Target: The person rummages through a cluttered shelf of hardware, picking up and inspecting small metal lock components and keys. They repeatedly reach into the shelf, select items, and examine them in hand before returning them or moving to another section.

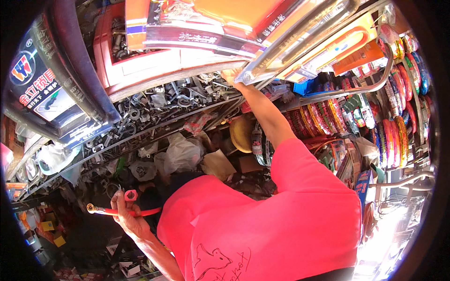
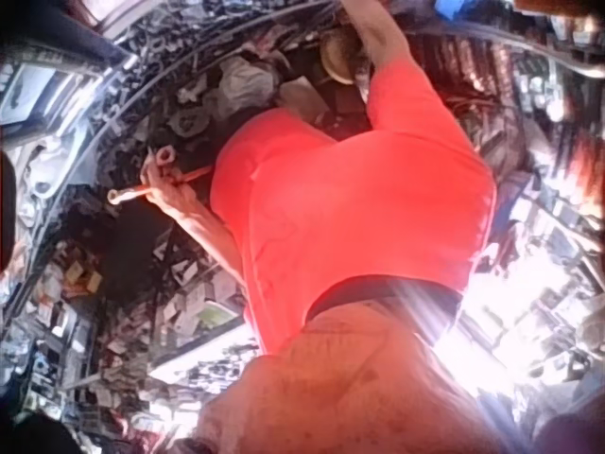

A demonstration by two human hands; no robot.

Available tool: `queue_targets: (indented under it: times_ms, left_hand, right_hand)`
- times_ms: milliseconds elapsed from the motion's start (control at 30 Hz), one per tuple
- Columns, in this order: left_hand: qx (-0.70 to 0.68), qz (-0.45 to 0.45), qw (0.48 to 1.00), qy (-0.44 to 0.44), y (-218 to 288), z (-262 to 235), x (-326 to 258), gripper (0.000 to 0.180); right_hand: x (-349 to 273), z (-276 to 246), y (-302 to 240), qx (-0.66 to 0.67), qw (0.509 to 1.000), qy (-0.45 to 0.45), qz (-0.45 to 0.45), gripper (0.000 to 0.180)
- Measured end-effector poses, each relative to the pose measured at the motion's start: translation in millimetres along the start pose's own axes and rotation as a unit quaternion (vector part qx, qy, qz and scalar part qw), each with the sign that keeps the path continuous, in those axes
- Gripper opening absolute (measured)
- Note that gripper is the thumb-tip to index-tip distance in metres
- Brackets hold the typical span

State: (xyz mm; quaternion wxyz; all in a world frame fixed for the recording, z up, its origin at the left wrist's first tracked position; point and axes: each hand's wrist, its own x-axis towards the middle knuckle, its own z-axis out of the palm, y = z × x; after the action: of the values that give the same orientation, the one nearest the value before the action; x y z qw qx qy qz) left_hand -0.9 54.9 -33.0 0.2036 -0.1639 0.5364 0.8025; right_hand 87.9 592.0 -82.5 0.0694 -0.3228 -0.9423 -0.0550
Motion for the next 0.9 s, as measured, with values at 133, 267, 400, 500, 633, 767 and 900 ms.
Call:
queue_targets:
  times_ms: [133, 267, 400, 500, 633, 767, 900]
  left_hand:
    - [-0.030, 0.000, 0.999, -0.015, -2, -7, 4, 0.012]
    - [-0.021, 0.001, 1.000, -0.006, -2, -5, 4, 0.011]
    - [-0.012, 0.001, 1.000, 0.010, -1, -2, 2, 0.011]
    - [0.002, 0.002, 1.000, 0.001, -5, -9, 4, 0.013]
    - [0.004, -0.006, 1.000, -0.021, -10, -14, 7, 0.015]
    - [0.023, -0.009, 0.999, -0.027, -9, -8, 3, 0.016]
    - [0.014, -0.014, 1.000, -0.023, -10, -7, 3, 0.016]
  right_hand:
    - [8, 3, 3, 0.011, 1.000, 0.002, -0.006, 0.010]
    - [0, 13, 3, 0.037, 0.998, 0.037, -0.045, 0.012]
    - [-10, 19, 3, 0.043, 0.993, 0.074, -0.086, 0.019]
    - [-6, -21, -35, -0.027, 0.998, -0.049, -0.002, 0.021]
    - [-12, 0, -23, -0.017, 0.993, 0.075, -0.095, 0.025]
    - [9, 78, 31, -0.415, 0.842, 0.221, -0.264, 0.012]
    - [18, 92, 63, -0.268, 0.911, 0.190, -0.248, 0.022]
